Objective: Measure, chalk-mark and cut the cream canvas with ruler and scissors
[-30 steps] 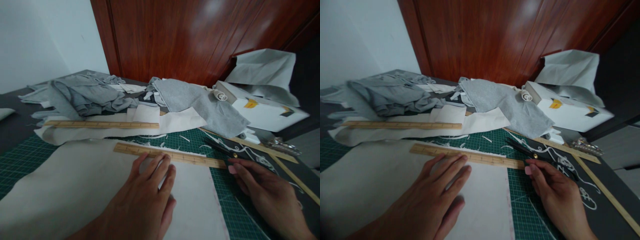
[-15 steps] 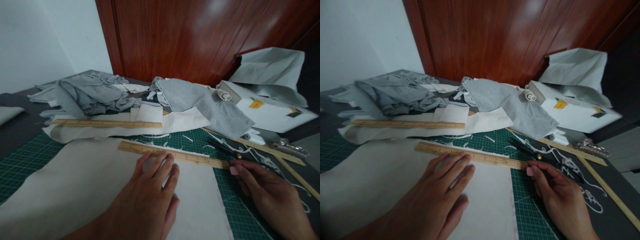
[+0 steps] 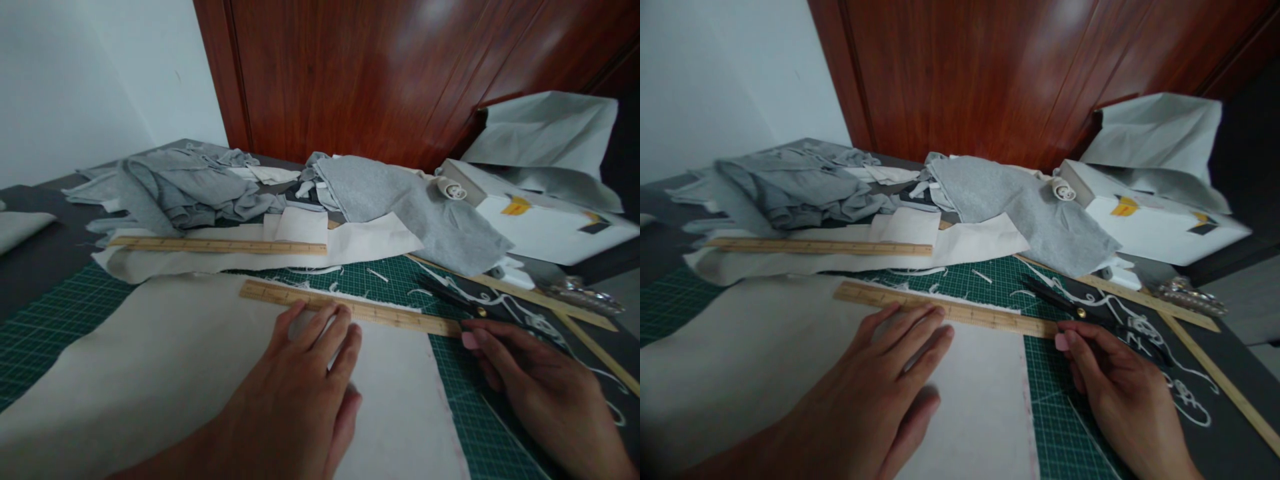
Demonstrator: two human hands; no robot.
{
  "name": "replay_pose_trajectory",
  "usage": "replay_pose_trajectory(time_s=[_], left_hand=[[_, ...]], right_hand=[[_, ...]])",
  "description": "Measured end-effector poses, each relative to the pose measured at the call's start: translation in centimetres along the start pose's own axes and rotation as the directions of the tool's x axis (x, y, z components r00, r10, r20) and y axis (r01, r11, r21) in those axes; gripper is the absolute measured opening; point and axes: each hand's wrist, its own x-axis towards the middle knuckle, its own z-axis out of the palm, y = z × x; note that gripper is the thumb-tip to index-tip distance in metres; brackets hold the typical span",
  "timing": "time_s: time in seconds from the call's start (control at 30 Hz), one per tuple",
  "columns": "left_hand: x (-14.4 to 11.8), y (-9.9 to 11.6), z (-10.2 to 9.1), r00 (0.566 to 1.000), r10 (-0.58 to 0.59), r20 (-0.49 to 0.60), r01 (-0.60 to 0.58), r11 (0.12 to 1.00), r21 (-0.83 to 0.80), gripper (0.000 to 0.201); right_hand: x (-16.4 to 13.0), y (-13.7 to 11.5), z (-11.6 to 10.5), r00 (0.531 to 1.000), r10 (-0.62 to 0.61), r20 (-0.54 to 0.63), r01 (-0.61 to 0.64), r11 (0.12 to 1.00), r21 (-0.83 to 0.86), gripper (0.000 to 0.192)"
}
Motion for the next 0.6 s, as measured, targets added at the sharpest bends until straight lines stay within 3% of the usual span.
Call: replay_pose_trajectory(time_s=[0.4, 0.6], left_hand=[[0.1, 0.1, -0.1, 0.999, 0.000, -0.046, 0.000, 1.000, 0.001, 0.060], [0.2, 0.2, -0.2, 0.999, -0.017, -0.044, 0.017, 1.000, 0.004, 0.060]], right_hand=[[-0.1, 0.0, -0.2, 1.000, -0.001, 0.021, 0.002, 0.999, -0.043, 0.045], [-0.3, -0.9, 0.4, 0.999, 0.016, -0.039, -0.016, 1.000, 0.006, 0.044]])
